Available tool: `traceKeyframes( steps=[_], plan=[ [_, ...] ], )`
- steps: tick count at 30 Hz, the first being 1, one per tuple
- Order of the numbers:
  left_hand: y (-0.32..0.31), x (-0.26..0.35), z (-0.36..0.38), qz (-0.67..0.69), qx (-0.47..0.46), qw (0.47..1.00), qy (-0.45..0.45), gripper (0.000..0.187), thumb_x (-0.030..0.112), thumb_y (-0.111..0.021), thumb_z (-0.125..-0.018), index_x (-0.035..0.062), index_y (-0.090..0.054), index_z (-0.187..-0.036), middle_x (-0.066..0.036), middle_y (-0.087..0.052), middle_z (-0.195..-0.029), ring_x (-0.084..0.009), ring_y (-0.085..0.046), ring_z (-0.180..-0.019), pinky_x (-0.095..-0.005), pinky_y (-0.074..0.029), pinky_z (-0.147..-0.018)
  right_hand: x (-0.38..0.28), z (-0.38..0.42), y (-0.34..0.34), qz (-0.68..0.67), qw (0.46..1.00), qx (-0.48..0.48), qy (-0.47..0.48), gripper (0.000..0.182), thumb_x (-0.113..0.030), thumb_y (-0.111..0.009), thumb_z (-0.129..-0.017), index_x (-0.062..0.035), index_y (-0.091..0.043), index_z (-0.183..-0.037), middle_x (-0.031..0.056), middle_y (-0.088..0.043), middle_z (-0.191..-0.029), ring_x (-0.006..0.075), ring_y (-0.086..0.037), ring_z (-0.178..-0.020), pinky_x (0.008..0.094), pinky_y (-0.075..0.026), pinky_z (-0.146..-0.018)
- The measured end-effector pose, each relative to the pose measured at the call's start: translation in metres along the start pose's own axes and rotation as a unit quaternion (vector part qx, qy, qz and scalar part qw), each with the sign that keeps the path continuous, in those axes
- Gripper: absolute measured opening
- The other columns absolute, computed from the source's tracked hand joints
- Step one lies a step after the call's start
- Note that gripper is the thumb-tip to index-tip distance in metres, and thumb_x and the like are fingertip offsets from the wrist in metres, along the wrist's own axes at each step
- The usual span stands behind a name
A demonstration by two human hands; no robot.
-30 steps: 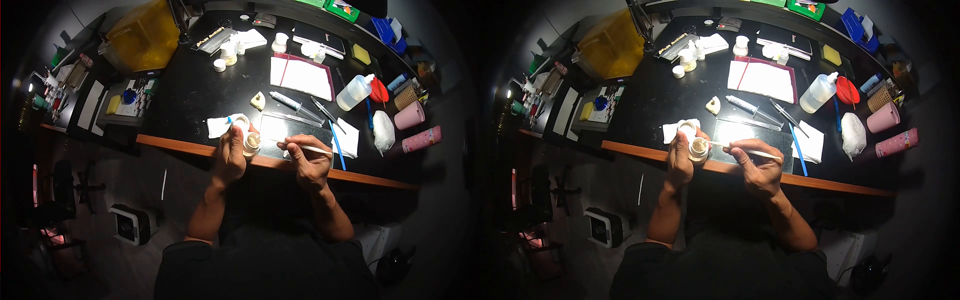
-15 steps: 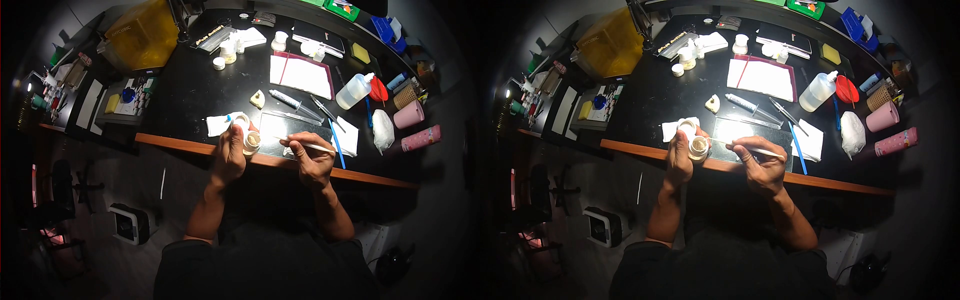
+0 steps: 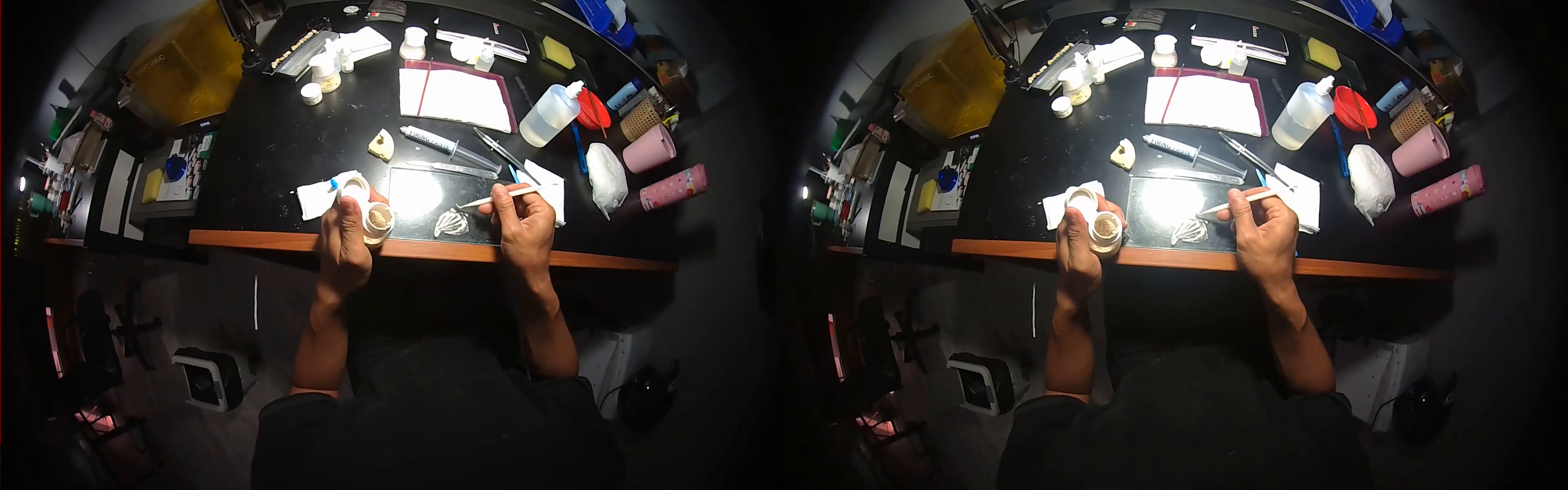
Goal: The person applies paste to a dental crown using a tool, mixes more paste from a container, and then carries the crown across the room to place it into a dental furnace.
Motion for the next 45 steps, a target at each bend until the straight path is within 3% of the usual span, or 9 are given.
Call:
traceKeyframes(
  steps=[15, 29, 33, 36, 42, 45],
  plan=[
    [0.0, -0.001, -0.001, -0.027, -0.052, 0.997, 0.044, 0.056, 0.036, -0.025, -0.117, -0.0003, -0.064, -0.102, -0.012, -0.065, -0.08, -0.0281, -0.066, -0.072, -0.0394, -0.05, -0.07, 0.004, -0.002, -0.015, -0.028, 0.996, -0.074, -0.032, 0.023, -0.018, -0.072, -0.103, 0.0023, -0.072, -0.093, 0.0076, -0.077, -0.076, 0.0049, -0.059, -0.059, 0.0216, -0.045, -0.054],
    [0.002, -0.006, 0.001, -0.082, -0.047, 0.995, 0.007, 0.054, 0.033, -0.025, -0.118, 0.0003, -0.065, -0.103, -0.013, -0.066, -0.085, -0.0287, -0.064, -0.075, -0.0397, -0.05, -0.074, 0.003, -0.002, -0.016, -0.036, 0.989, -0.129, -0.063, 0.022, -0.019, -0.072, -0.104, 0.0012, -0.071, -0.095, 0.0072, -0.076, -0.076, 0.0042, -0.059, -0.06, 0.021, -0.045, -0.055],
    [0.001, -0.002, 0.0, -0.054, -0.053, 0.997, 0.025, 0.052, 0.029, -0.024, -0.118, 0.0002, -0.065, -0.105, -0.013, -0.067, -0.09, -0.0297, -0.064, -0.078, -0.0403, -0.051, -0.078, 0.002, 0.0, 0.002, -0.044, 0.996, -0.054, -0.053, 0.021, -0.018, -0.072, -0.103, 0.0009, -0.07, -0.095, 0.0074, -0.076, -0.076, 0.0043, -0.059, -0.06, 0.0206, -0.046, -0.056],
    [-0.002, 0.001, -0.002, -0.065, -0.035, 0.997, 0.004, 0.066, 0.052, -0.02, -0.115, 0.0024, -0.059, -0.096, -0.006, -0.063, -0.082, -0.0109, -0.058, -0.067, -0.0261, -0.045, -0.061, 0.001, 0.001, 0.014, -0.016, 0.998, -0.034, -0.054, 0.02, -0.017, -0.073, -0.103, 0.0007, -0.07, -0.095, 0.0076, -0.076, -0.076, 0.0043, -0.059, -0.059, 0.0201, -0.046, -0.056],
    [-0.002, 0.001, -0.001, -0.084, -0.035, 0.996, 0.001, 0.067, 0.052, -0.02, -0.115, 0.0025, -0.06, -0.096, -0.006, -0.063, -0.081, -0.0118, -0.058, -0.068, -0.0266, -0.045, -0.063, 0.003, 0.019, 0.01, -0.032, 0.994, -0.032, -0.101, 0.019, -0.016, -0.074, -0.102, 0.0019, -0.07, -0.096, 0.0086, -0.076, -0.076, 0.0056, -0.06, -0.058, 0.0218, -0.047, -0.053],
    [0.002, -0.006, 0.002, -0.102, -0.059, 0.993, -0.018, 0.051, 0.027, -0.023, -0.118, -0.0007, -0.065, -0.106, -0.015, -0.067, -0.092, -0.0312, -0.064, -0.08, -0.0414, -0.051, -0.079, 0.001, 0.027, 0.003, -0.044, 0.991, -0.038, -0.116, 0.019, -0.016, -0.074, -0.102, 0.002, -0.071, -0.096, 0.0094, -0.077, -0.078, 0.006, -0.062, -0.059, 0.0216, -0.049, -0.054]
  ],
)
Point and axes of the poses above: each hand's wrist, its own z-axis away from the middle knuckle, its own y-axis out of the back of the hand, x = y × z, the point moved 7 cm from there along -z, towards the middle knuckle
